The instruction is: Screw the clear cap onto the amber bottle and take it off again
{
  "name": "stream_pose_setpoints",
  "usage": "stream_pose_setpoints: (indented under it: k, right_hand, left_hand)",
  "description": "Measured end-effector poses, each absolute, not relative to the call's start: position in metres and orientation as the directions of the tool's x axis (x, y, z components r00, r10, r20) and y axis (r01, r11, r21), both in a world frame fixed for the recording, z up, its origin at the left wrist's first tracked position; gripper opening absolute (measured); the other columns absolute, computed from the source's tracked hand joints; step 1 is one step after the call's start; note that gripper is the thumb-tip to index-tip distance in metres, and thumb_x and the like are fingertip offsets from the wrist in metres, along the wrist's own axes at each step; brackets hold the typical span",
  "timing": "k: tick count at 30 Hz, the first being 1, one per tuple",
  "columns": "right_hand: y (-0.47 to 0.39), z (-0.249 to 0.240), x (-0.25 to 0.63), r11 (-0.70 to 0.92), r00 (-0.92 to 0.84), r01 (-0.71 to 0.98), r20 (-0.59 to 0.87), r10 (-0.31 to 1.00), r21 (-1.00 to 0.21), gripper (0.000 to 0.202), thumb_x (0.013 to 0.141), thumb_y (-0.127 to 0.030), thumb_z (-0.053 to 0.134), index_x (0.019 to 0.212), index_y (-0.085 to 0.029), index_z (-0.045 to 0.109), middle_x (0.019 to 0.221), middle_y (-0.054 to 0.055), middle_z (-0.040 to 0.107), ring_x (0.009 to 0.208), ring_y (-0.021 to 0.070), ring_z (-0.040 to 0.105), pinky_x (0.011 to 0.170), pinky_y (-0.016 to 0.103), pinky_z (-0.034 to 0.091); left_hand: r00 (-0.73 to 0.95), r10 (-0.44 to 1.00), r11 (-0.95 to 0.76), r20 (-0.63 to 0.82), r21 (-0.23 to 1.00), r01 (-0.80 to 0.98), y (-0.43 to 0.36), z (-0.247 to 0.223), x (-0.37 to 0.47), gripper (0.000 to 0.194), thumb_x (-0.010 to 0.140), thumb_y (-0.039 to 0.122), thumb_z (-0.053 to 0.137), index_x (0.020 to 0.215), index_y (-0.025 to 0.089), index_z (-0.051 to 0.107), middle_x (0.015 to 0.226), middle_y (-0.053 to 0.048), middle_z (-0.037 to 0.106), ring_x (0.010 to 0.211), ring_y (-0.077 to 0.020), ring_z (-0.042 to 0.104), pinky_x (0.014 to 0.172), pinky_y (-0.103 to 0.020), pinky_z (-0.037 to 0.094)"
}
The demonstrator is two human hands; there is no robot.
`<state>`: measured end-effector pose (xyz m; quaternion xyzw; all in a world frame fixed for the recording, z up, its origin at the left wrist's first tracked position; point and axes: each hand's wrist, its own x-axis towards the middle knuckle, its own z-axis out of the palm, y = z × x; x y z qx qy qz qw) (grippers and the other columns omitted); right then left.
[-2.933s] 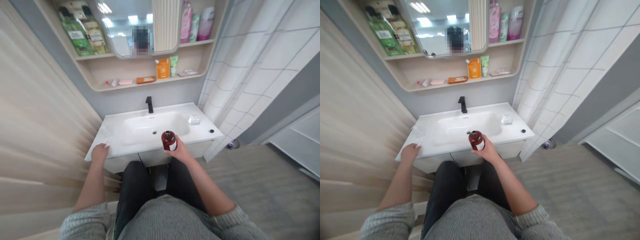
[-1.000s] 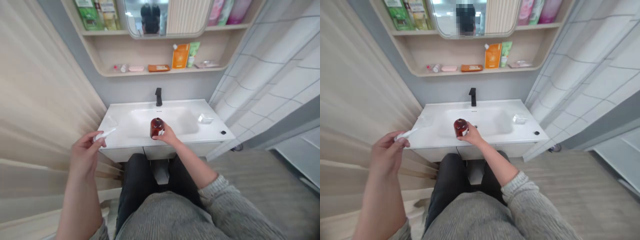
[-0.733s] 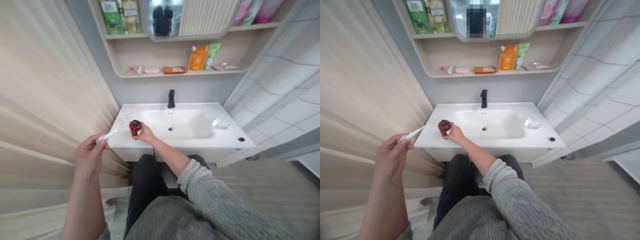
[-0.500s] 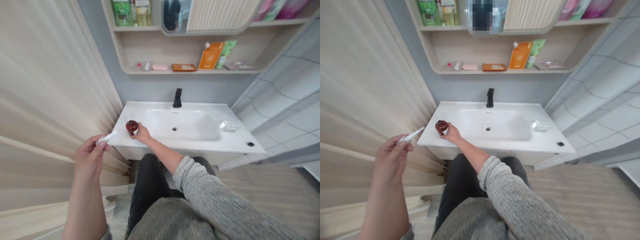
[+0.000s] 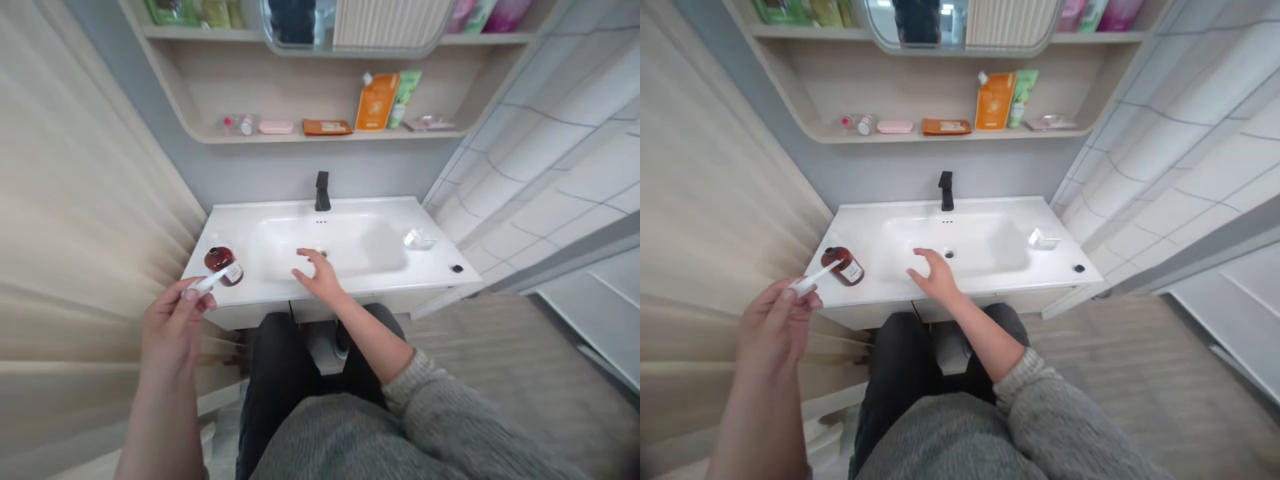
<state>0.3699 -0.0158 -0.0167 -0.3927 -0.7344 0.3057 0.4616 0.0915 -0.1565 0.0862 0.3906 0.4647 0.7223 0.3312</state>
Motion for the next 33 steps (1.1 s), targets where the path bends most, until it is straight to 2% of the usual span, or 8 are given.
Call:
stream_pose_setpoints:
  k: [3,7,12,15,18,24,28,33]
  right_hand:
    - [-0.011,-0.006,0.493,0.388,0.063,0.493,0.477,0.877,-0.779,0.033,0.096,-0.047,0.068,0.123,-0.027,0.07,0.129,0.012,0.074,0.125,0.0327,0.069,0.105,0.05,0.059]
    - [0.016,-0.003,0.624,0.13,0.475,0.658,0.543,0.693,-0.742,0.033,0.092,-0.041,0.063,0.12,-0.022,0.064,0.125,0.017,0.069,0.122,0.0331,0.064,0.106,0.051,0.054]
    - [0.057,-0.015,0.683,-0.048,0.582,0.667,0.48,0.657,-0.743,0.074,0.083,-0.047,0.079,0.142,-0.014,0.05,0.154,0.033,0.052,0.143,0.0387,0.046,0.124,0.055,0.032]
    - [0.076,-0.025,0.685,-0.144,0.623,0.601,0.349,0.7,-0.786,0.097,0.075,-0.059,0.086,0.15,-0.013,0.046,0.158,0.037,0.048,0.144,0.0427,0.049,0.119,0.058,0.036]
    - [0.088,-0.033,0.689,-0.238,0.685,0.531,0.247,0.685,-0.813,0.101,0.068,-0.061,0.088,0.151,-0.017,0.051,0.143,0.034,0.061,0.135,0.0461,0.06,0.11,0.063,0.043]
    - [0.088,-0.036,0.693,-0.142,0.602,0.532,0.255,0.757,-0.835,0.073,0.071,-0.056,0.082,0.134,-0.027,0.059,0.122,0.023,0.074,0.117,0.0435,0.07,0.099,0.062,0.051]
    - [0.077,-0.031,0.666,-0.149,0.532,0.615,0.268,0.803,-0.774,0.081,0.066,-0.058,0.088,0.132,-0.024,0.056,0.117,0.018,0.078,0.106,0.0372,0.073,0.093,0.051,0.056]
    - [0.054,-0.031,0.596,0.141,0.179,0.53,0.273,0.945,-0.836,0.085,0.061,-0.057,0.094,0.132,-0.026,0.059,0.112,0.007,0.077,0.097,0.0274,0.073,0.087,0.042,0.06]
  left_hand:
    - [-0.466,0.854,-0.338,0.233,0.928,-0.155,-0.141,0.082,0.116,0.035,0.078,0.043,0.095,0.096,0.016,0.081,0.081,-0.003,0.077,0.064,-0.0137,0.063,0.067,-0.03,0.051]
    - [-0.425,0.878,-0.325,0.223,0.927,-0.187,-0.123,0.08,0.148,0.034,0.078,0.042,0.095,0.098,0.017,0.082,0.082,-0.004,0.077,0.062,-0.0135,0.063,0.065,-0.03,0.05]
    - [-0.37,0.893,-0.327,0.255,0.934,-0.144,-0.123,0.087,0.167,0.03,0.084,0.041,0.091,0.103,0.018,0.083,0.083,-0.004,0.077,0.065,-0.0142,0.063,0.066,-0.03,0.051]
    - [-0.372,0.897,-0.3,0.238,0.947,-0.117,-0.132,0.092,0.169,0.029,0.084,0.044,0.091,0.101,0.022,0.084,0.081,-0.002,0.076,0.064,-0.0142,0.063,0.065,-0.029,0.051]
    - [-0.382,0.898,-0.272,0.218,0.958,-0.092,-0.141,0.095,0.171,0.03,0.082,0.047,0.092,0.098,0.023,0.083,0.079,-0.002,0.074,0.063,-0.0139,0.062,0.065,-0.029,0.052]
    - [-0.36,0.915,-0.21,0.185,0.977,-0.03,-0.148,0.092,0.174,0.041,0.08,0.052,0.092,0.1,0.019,0.08,0.078,-0.004,0.076,0.064,-0.0152,0.064,0.066,-0.03,0.055]
    - [-0.321,0.931,-0.197,0.176,0.98,-0.033,-0.143,0.09,0.177,0.042,0.08,0.052,0.092,0.101,0.018,0.079,0.078,-0.004,0.075,0.067,-0.0161,0.066,0.066,-0.03,0.056]
    - [-0.257,0.953,-0.172,0.159,0.985,-0.029,-0.132,0.095,0.181,0.041,0.077,0.05,0.093,0.099,0.018,0.08,0.073,-0.002,0.071,0.064,-0.0149,0.064,0.065,-0.029,0.055]
